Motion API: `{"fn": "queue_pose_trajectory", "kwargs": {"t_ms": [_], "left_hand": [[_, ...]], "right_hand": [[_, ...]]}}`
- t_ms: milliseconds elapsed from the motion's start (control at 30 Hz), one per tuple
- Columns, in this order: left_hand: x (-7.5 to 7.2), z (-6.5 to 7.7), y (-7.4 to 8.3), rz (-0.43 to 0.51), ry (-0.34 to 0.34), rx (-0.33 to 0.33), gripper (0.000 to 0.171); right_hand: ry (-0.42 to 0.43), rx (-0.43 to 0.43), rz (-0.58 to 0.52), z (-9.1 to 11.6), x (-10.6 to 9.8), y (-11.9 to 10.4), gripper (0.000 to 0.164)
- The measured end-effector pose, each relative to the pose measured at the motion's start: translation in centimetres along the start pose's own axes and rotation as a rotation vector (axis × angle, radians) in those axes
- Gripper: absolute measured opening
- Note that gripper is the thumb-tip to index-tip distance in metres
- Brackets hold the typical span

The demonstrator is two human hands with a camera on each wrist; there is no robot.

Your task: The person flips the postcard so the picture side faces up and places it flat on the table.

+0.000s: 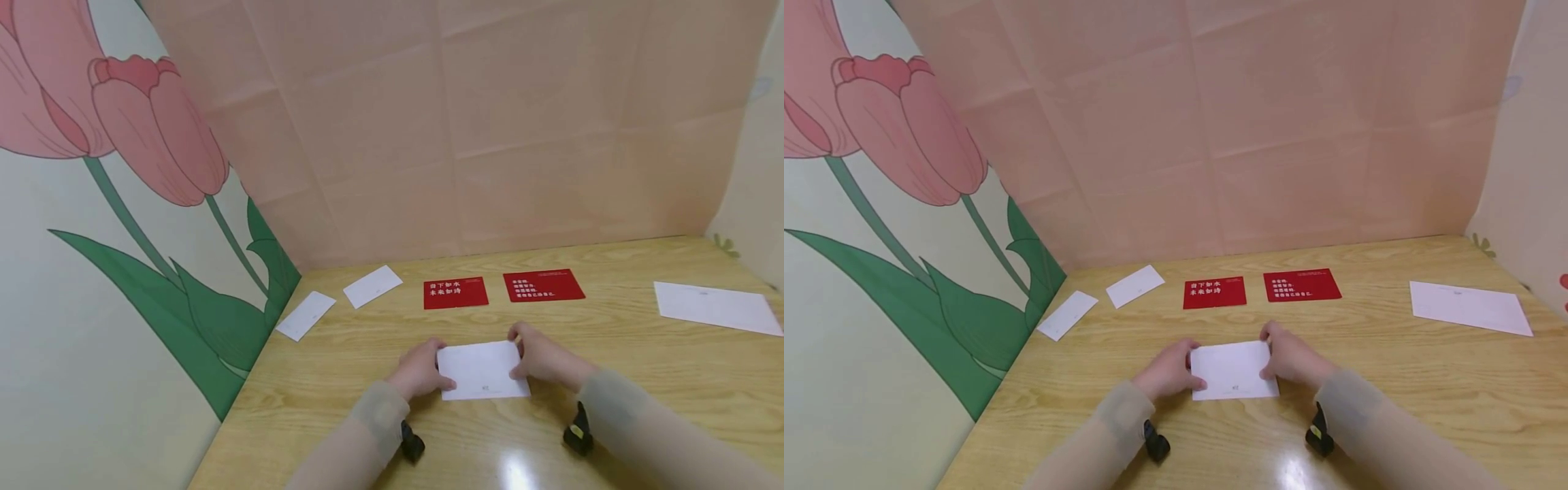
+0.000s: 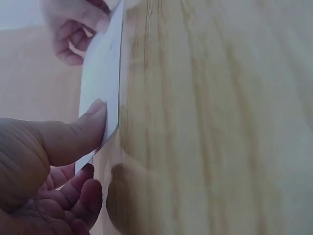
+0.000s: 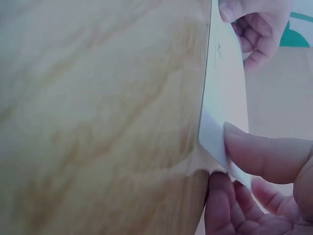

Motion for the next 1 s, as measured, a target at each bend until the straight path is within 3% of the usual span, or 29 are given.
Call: {"fn": "queue_pose_trajectory", "kwargs": {"t_ms": [167,367,533,667,1000], "left_hand": [[-0.1,0.1,-0.4,0.163,0.013,-0.016,0.069],[-0.1,0.2,-1.0,0.249,0.020,-0.045,0.069],[-0.1,0.1,-0.9,0.312,0.025,-0.030,0.072],[-0.3,0.0,-0.7,0.418,0.035,-0.022,0.071],[-0.6,0.1,-1.3,0.646,0.086,-0.085,0.073]], "right_hand": [[0.019,0.017,-0.061,0.2,-0.2,0.4,0.070],[0.016,0.019,-0.160,0.2,-0.1,0.6,0.067],[0.018,0.017,-0.234,0.2,-0.4,0.7,0.067],[0.029,-0.007,-0.278,0.3,-0.7,0.7,0.069],[0.065,-0.028,-0.387,0.2,-1.3,0.4,0.077]]}}
Point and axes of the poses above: each hand's wrist, its own z-axis away from the middle knuckle, its own x-axis out of the palm, y = z × x, the point moved 10 cm from there along -z, towards the middle knuckle, and after that the axes turned 3 degrees about y, right-handed, at the moved point
